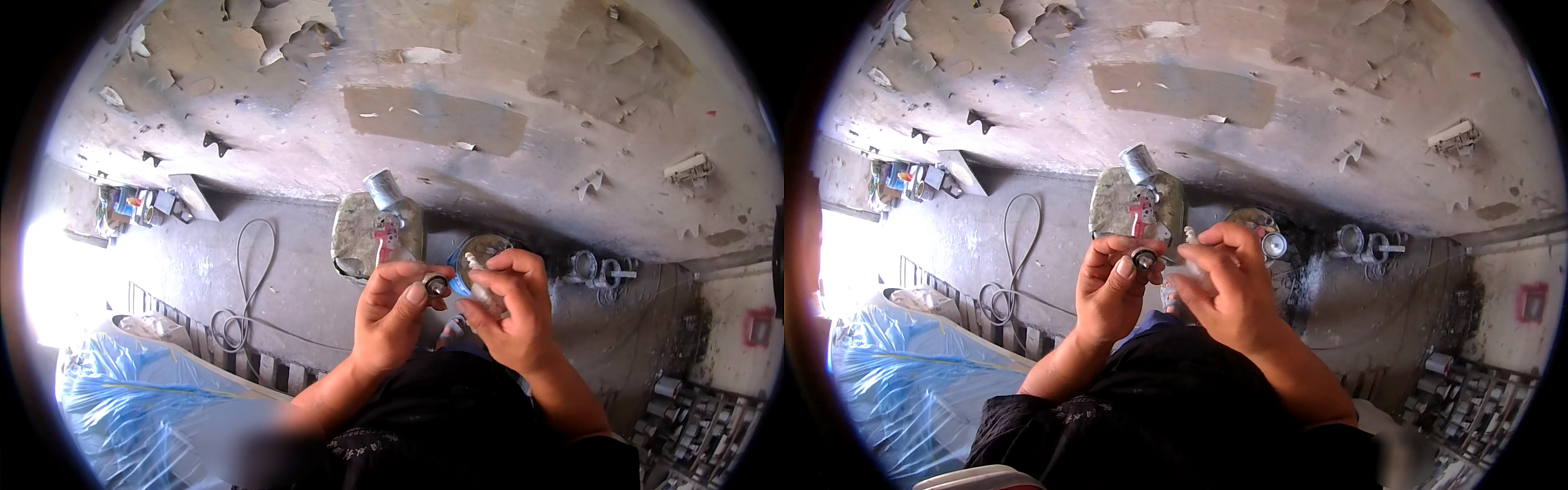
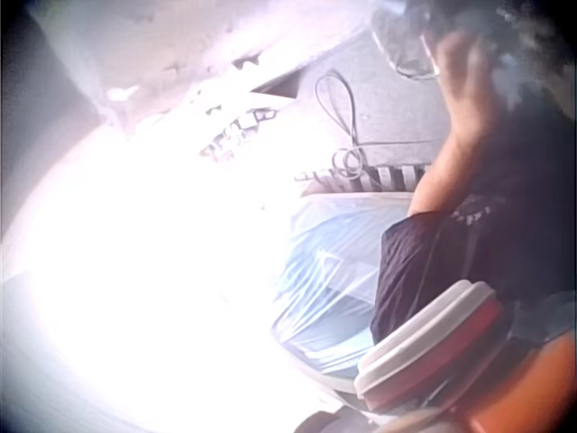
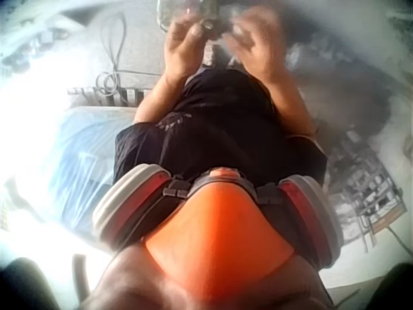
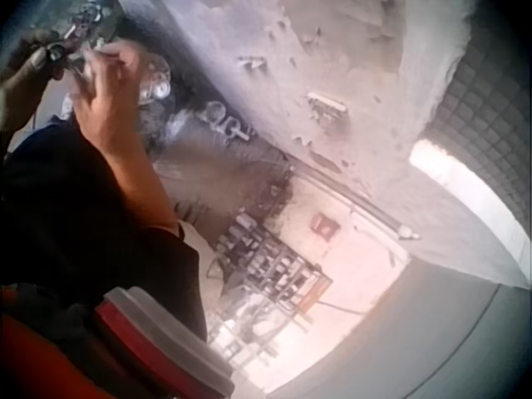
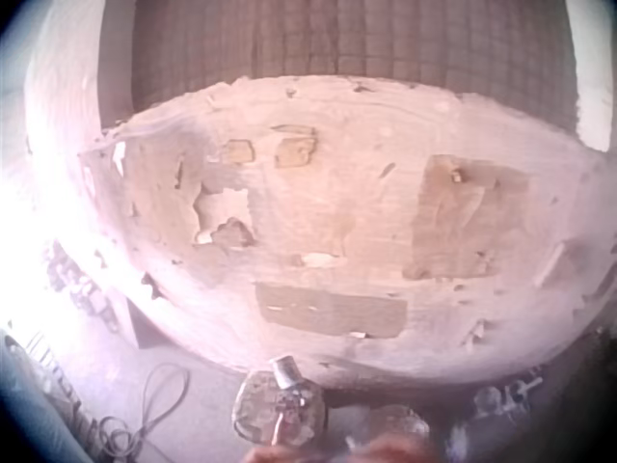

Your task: The person assembles a spray gun by attaching the paint cup, cleaning the nozzle area with a cloth, and securing the nozzle cap. They then use a wrench to tighten the cup and inspect the assembled tool before moving toward a car.

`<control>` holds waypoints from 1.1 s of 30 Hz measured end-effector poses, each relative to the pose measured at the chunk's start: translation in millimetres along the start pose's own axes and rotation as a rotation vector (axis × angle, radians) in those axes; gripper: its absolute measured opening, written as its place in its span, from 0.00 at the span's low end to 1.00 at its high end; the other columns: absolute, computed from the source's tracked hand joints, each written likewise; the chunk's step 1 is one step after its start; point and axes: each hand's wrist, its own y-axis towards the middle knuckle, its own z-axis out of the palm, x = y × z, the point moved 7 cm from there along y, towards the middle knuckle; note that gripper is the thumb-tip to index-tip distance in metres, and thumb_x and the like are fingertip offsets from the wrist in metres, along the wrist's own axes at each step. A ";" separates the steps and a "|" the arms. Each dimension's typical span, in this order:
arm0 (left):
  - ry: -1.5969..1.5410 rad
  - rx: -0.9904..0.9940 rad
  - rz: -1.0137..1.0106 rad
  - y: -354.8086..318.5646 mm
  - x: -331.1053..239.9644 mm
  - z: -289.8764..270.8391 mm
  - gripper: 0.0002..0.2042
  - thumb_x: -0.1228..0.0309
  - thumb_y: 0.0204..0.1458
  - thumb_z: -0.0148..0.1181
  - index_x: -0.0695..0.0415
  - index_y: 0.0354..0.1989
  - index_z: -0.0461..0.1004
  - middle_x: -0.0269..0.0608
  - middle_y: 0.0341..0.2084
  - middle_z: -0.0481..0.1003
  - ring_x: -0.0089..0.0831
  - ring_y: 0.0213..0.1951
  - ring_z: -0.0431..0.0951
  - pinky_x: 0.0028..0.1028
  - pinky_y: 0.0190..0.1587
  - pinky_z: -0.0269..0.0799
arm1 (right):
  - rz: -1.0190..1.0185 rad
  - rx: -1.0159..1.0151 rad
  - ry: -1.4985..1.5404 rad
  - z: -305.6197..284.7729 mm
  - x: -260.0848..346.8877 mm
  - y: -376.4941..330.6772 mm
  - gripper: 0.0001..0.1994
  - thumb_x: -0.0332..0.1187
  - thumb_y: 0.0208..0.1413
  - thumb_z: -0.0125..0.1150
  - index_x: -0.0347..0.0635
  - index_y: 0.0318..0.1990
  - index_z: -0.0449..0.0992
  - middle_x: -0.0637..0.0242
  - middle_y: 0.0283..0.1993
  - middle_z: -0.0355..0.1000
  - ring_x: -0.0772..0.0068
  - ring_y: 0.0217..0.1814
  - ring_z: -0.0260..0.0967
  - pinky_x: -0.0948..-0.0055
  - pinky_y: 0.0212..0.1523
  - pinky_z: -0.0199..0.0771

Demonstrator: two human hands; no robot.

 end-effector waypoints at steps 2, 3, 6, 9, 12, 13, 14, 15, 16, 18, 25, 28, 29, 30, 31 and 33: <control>0.059 -0.012 0.018 -0.3 0.3 -1.1 0.11 0.75 0.57 0.52 0.61 0.47 0.64 0.53 0.46 0.71 0.30 0.45 0.72 0.30 0.50 0.68 | -0.017 -0.001 0.034 6.1 5.3 2.6 0.22 0.25 0.40 0.70 0.40 0.45 0.71 0.58 0.46 0.61 0.67 0.38 0.68 0.73 0.32 0.72; 0.078 -0.024 0.019 -1.2 1.4 -0.6 0.11 0.75 0.57 0.52 0.61 0.47 0.64 0.52 0.46 0.71 0.30 0.45 0.72 0.30 0.49 0.69 | -0.023 -0.007 0.025 8.3 6.1 2.4 0.22 0.25 0.40 0.70 0.39 0.45 0.71 0.59 0.46 0.62 0.68 0.36 0.69 0.74 0.31 0.72; 0.155 -0.052 0.018 -4.1 4.1 -0.3 0.11 0.76 0.57 0.52 0.62 0.47 0.64 0.50 0.46 0.72 0.28 0.44 0.72 0.29 0.47 0.70 | -0.026 -0.028 0.013 17.0 3.4 -0.4 0.21 0.25 0.39 0.70 0.39 0.44 0.71 0.60 0.45 0.62 0.71 0.30 0.70 0.75 0.30 0.72; 0.238 -0.074 -0.003 -5.0 6.8 -2.8 0.10 0.77 0.56 0.52 0.63 0.46 0.65 0.47 0.45 0.72 0.27 0.44 0.73 0.27 0.46 0.70 | -0.071 0.003 -0.028 20.1 4.2 -0.2 0.21 0.25 0.38 0.70 0.39 0.44 0.72 0.61 0.45 0.62 0.71 0.29 0.71 0.75 0.30 0.73; 0.302 -0.117 -0.024 -6.1 7.1 -5.0 0.09 0.78 0.56 0.53 0.63 0.45 0.66 0.44 0.43 0.73 0.25 0.43 0.73 0.25 0.44 0.70 | -0.059 0.021 -0.018 23.2 -1.1 -3.5 0.21 0.25 0.38 0.70 0.40 0.43 0.72 0.60 0.45 0.63 0.70 0.32 0.71 0.75 0.30 0.73; 0.354 -0.129 -0.014 -6.3 6.0 -7.3 0.09 0.79 0.55 0.53 0.63 0.44 0.67 0.43 0.42 0.74 0.25 0.42 0.73 0.24 0.43 0.71 | -0.048 0.011 -0.021 22.0 -3.1 -4.5 0.21 0.25 0.38 0.70 0.40 0.43 0.72 0.60 0.45 0.63 0.69 0.32 0.70 0.75 0.30 0.73; 0.405 -0.139 -0.003 -6.1 5.1 -10.2 0.09 0.79 0.55 0.54 0.63 0.43 0.67 0.42 0.41 0.74 0.24 0.41 0.73 0.23 0.42 0.71 | -0.036 0.000 -0.025 20.2 -5.4 -5.8 0.20 0.25 0.38 0.70 0.40 0.43 0.72 0.60 0.45 0.63 0.68 0.33 0.70 0.75 0.30 0.73; 0.441 -0.195 -0.004 -6.8 4.6 -18.5 0.09 0.78 0.55 0.54 0.63 0.43 0.67 0.42 0.39 0.74 0.24 0.39 0.74 0.24 0.41 0.71 | -0.026 -0.010 -0.026 19.3 -8.9 -7.6 0.20 0.25 0.38 0.70 0.40 0.42 0.72 0.60 0.44 0.63 0.67 0.34 0.70 0.74 0.30 0.73; 0.475 -0.250 -0.006 -7.2 3.7 -28.8 0.08 0.78 0.55 0.55 0.63 0.43 0.67 0.41 0.37 0.74 0.24 0.37 0.74 0.24 0.40 0.71 | 0.004 0.001 -0.044 17.8 -13.5 -8.6 0.20 0.25 0.38 0.70 0.40 0.42 0.72 0.59 0.44 0.63 0.66 0.35 0.70 0.74 0.31 0.73; 0.560 -0.350 0.015 -9.5 5.4 -60.2 0.08 0.76 0.54 0.57 0.63 0.40 0.68 0.38 0.31 0.74 0.23 0.31 0.75 0.23 0.34 0.72 | 0.039 0.003 -0.088 14.0 -25.3 -13.8 0.20 0.25 0.39 0.69 0.39 0.43 0.71 0.59 0.43 0.63 0.64 0.36 0.69 0.72 0.32 0.73; 0.815 -0.623 -0.328 -27.8 59.6 -213.3 0.08 0.69 0.53 0.59 0.62 0.30 0.72 0.32 0.18 0.71 0.17 0.19 0.68 0.18 0.23 0.64 | 0.387 0.036 -0.051 13.5 -94.1 -77.7 0.17 0.25 0.41 0.67 0.38 0.42 0.71 0.57 0.43 0.64 0.57 0.43 0.66 0.66 0.41 0.70; 0.931 -0.703 -0.503 -35.7 88.4 -271.6 0.11 0.65 0.53 0.59 0.62 0.30 0.72 0.31 0.15 0.69 0.17 0.17 0.66 0.19 0.19 0.61 | 0.508 0.063 -0.065 16.3 -111.1 -100.4 0.17 0.26 0.42 0.66 0.37 0.41 0.71 0.56 0.43 0.64 0.56 0.44 0.65 0.65 0.43 0.68; 0.992 -0.729 -0.539 -35.9 95.5 -288.0 0.12 0.64 0.53 0.58 0.62 0.30 0.72 0.31 0.14 0.68 0.17 0.16 0.65 0.20 0.19 0.60 | 0.538 0.074 -0.072 17.9 -116.3 -106.6 0.17 0.27 0.42 0.66 0.37 0.41 0.71 0.56 0.43 0.64 0.56 0.44 0.65 0.65 0.43 0.68; 1.052 -0.761 -0.576 -38.5 103.9 -306.8 0.13 0.63 0.54 0.58 0.62 0.30 0.73 0.31 0.13 0.68 0.17 0.16 0.65 0.20 0.19 0.60 | 0.574 0.102 -0.085 21.6 -123.1 -113.4 0.16 0.27 0.42 0.66 0.38 0.41 0.71 0.56 0.43 0.64 0.56 0.44 0.65 0.65 0.42 0.69; 1.099 -0.746 -0.558 -35.1 114.5 -327.7 0.13 0.63 0.54 0.57 0.63 0.30 0.73 0.31 0.13 0.68 0.17 0.16 0.64 0.21 0.19 0.60 | 0.617 0.103 -0.090 23.3 -128.8 -119.4 0.16 0.27 0.42 0.66 0.38 0.41 0.71 0.56 0.43 0.64 0.55 0.43 0.66 0.65 0.42 0.69; 1.184 -0.713 -0.534 -31.8 139.3 -363.3 0.13 0.64 0.54 0.56 0.63 0.29 0.74 0.31 0.12 0.67 0.18 0.16 0.64 0.22 0.19 0.60 | 0.713 0.116 -0.105 26.4 -139.4 -137.4 0.16 0.27 0.42 0.66 0.39 0.40 0.71 0.56 0.43 0.64 0.55 0.43 0.66 0.65 0.42 0.69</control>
